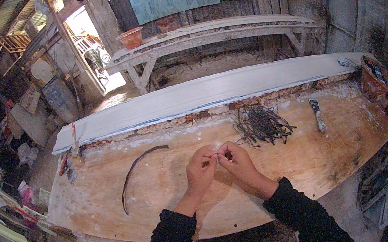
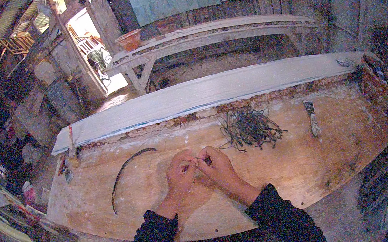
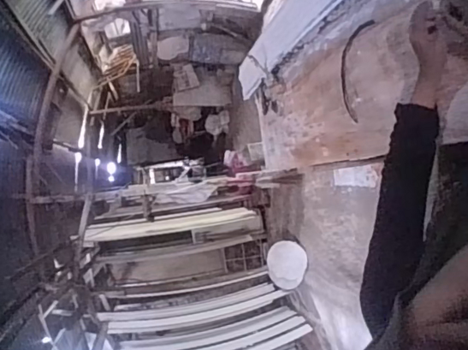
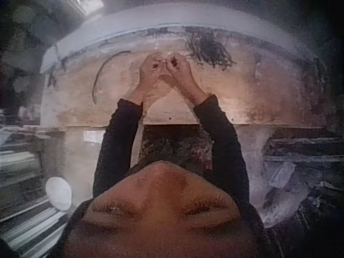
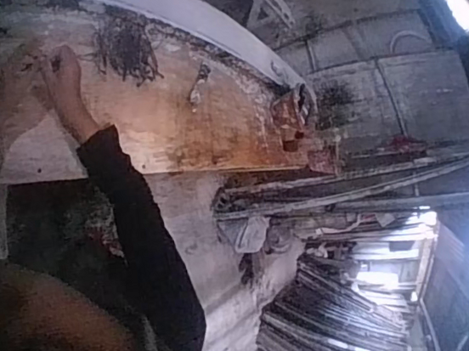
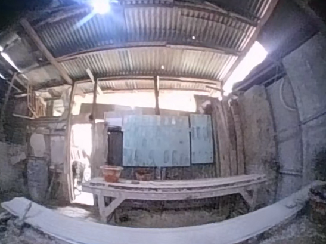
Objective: The person twists thin black strips together by hand to form a cord, then uses pliers to pull and tighten the twisted cord. The person continues twisting and tightening the cord repeatedly.
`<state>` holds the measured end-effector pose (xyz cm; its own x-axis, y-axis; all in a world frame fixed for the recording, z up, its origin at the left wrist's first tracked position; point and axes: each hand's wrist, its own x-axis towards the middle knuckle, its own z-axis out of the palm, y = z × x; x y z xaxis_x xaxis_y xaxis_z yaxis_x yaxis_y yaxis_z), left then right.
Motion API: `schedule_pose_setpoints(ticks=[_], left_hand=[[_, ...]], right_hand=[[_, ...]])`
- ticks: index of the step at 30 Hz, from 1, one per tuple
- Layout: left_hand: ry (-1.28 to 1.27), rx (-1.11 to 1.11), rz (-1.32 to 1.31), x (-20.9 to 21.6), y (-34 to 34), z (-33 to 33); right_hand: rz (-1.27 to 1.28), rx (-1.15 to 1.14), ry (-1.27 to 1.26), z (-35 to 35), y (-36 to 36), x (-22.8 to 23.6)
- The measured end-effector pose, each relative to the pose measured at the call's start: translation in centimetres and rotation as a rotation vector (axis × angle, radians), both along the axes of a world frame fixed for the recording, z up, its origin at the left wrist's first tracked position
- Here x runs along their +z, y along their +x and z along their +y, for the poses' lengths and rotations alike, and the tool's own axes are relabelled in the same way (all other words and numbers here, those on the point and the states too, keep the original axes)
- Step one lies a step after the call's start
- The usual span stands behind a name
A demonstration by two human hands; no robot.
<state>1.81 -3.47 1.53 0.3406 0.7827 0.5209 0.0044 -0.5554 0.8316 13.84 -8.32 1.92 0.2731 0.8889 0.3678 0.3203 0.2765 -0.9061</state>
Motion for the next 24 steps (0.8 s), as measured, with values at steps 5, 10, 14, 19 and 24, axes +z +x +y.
schedule_pose_setpoints(ticks=[5,10,14,19,24], left_hand=[[-0.256,-0.109,-0.114,0.4,0.4,0.0],[-0.494,-0.237,-0.203,-0.2,0.4,0.8],[-0.639,-0.325,-0.254,-0.6,-0.1,1.4],[-0.629,-0.456,-0.353,-0.9,-0.2,1.6],[-0.597,-0.368,-0.314,-0.6,0.0,1.3]], right_hand=[[0.263,0.121,-0.037,0.7,0.1,-1.7],[0.516,0.276,-0.194,0.1,0.3,-0.1],[0.591,0.399,-0.233,0.4,0.7,0.0],[0.884,0.526,-0.205,0.1,0.5,0.6],[0.878,0.515,-0.169,0.1,0.6,0.3]])
